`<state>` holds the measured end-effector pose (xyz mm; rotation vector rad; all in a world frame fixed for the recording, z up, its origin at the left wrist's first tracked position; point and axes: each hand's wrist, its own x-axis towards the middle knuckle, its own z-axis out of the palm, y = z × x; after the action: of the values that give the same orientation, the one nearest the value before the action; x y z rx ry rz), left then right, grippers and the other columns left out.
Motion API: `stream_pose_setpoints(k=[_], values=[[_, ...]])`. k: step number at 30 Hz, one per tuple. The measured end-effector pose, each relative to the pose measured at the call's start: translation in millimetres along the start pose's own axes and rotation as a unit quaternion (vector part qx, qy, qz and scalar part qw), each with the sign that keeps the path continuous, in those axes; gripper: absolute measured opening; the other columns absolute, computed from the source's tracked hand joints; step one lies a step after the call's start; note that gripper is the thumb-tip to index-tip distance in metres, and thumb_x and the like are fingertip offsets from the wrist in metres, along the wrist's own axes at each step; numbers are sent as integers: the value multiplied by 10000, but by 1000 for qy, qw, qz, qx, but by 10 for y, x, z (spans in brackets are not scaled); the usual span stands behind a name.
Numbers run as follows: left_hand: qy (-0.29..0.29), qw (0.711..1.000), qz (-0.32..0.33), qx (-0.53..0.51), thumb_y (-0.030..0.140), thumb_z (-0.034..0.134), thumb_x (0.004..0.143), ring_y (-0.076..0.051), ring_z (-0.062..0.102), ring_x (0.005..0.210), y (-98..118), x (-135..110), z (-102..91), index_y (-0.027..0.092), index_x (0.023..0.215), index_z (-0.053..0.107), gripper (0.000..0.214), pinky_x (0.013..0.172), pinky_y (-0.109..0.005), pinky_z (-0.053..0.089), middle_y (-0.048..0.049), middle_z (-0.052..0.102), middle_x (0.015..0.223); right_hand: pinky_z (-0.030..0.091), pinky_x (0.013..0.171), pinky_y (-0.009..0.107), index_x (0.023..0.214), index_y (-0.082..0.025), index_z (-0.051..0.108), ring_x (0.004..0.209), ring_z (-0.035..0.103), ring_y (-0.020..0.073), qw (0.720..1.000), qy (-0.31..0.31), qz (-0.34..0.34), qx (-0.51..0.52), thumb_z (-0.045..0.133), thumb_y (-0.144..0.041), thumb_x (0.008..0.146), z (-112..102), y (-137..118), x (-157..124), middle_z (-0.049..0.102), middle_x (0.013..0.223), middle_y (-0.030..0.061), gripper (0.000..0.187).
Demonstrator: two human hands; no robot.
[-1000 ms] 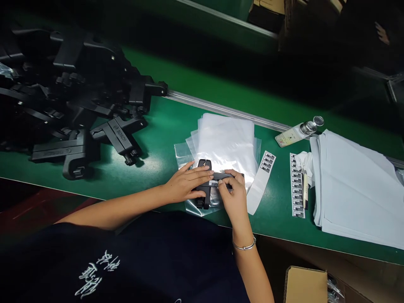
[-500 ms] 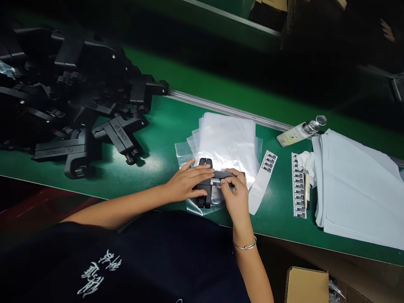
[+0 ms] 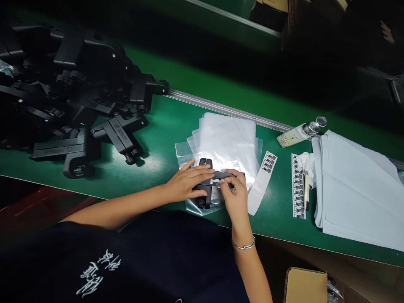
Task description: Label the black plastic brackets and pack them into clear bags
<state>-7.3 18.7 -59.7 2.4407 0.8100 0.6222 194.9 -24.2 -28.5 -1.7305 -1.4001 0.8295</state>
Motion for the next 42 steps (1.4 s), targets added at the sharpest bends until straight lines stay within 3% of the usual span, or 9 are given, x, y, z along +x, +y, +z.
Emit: stream_pose_setpoints(k=[14, 24, 28, 30, 34, 38, 42], values=[[-14, 1000, -13, -6, 467, 595, 904, -283, 486, 1337, 7, 4, -10, 211, 1357, 526, 524, 1188, -592, 141, -132, 595, 1362, 418, 975, 458, 672, -205, 639, 1110, 558, 271, 1000, -5, -4, -12, 588, -327, 827, -6, -4, 5, 608, 1105, 100, 204], [-23, 998, 32, 50, 418, 584, 923, -289, 473, 1346, 18, 18, -65, 285, 1271, 603, 373, 1165, -621, 163, -99, 582, 1380, 479, 904, 438, 670, -208, 637, 1105, 570, 280, 999, -8, -18, -40, 594, -323, 825, -18, -7, -4, 623, 1102, 107, 198], [-18, 997, 40, 56, 421, 560, 936, -294, 487, 1330, 25, 22, -60, 265, 1258, 613, 362, 1156, -630, 169, -103, 590, 1367, 501, 922, 447, 864, -215, 662, 1090, 637, 272, 998, 32, 5, 56, 577, -382, 881, -194, 95, 7, 626, 1217, 102, 189], [-26, 997, 39, 61, 422, 546, 944, -294, 483, 1331, 19, 28, -81, 265, 1260, 611, 359, 1151, -629, 180, -101, 584, 1373, 478, 989, 465, 1074, -245, 644, 1184, 606, 272, 996, -2, 0, 87, 582, -406, 895, -308, 159, 19, 571, 1355, 97, 249], [-79, 990, 62, 96, 402, 568, 934, -298, 492, 1308, 9, 118, -213, 296, 1295, 587, 376, 1134, -629, 207, -104, 571, 1370, 358, 1136, 489, 1360, -310, 533, 1394, 405, 265, 985, -164, -51, -23, 643, -412, 873, -459, 228, 52, 470, 1490, 54, 510], [-124, 972, 121, 158, 485, 648, 860, -307, 549, 1192, 63, 337, -328, 304, 1312, 578, 492, 1109, -631, 249, -116, 599, 1276, 370, 1138, 494, 1350, -313, 559, 1347, 468, 258, 980, -162, -82, -78, 612, -417, 899, -480, 227, 84, 547, 1422, 45, 465], [-118, 962, 155, 191, 554, 647, 831, -295, 580, 1110, 124, 418, -345, 289, 1302, 589, 544, 1113, -600, 268, -116, 629, 1182, 421, 1099, 495, 1330, -315, 577, 1307, 510, 268, 979, -156, -95, -95, 603, -404, 905, -470, 212, 84, 588, 1375, 45, 435]])
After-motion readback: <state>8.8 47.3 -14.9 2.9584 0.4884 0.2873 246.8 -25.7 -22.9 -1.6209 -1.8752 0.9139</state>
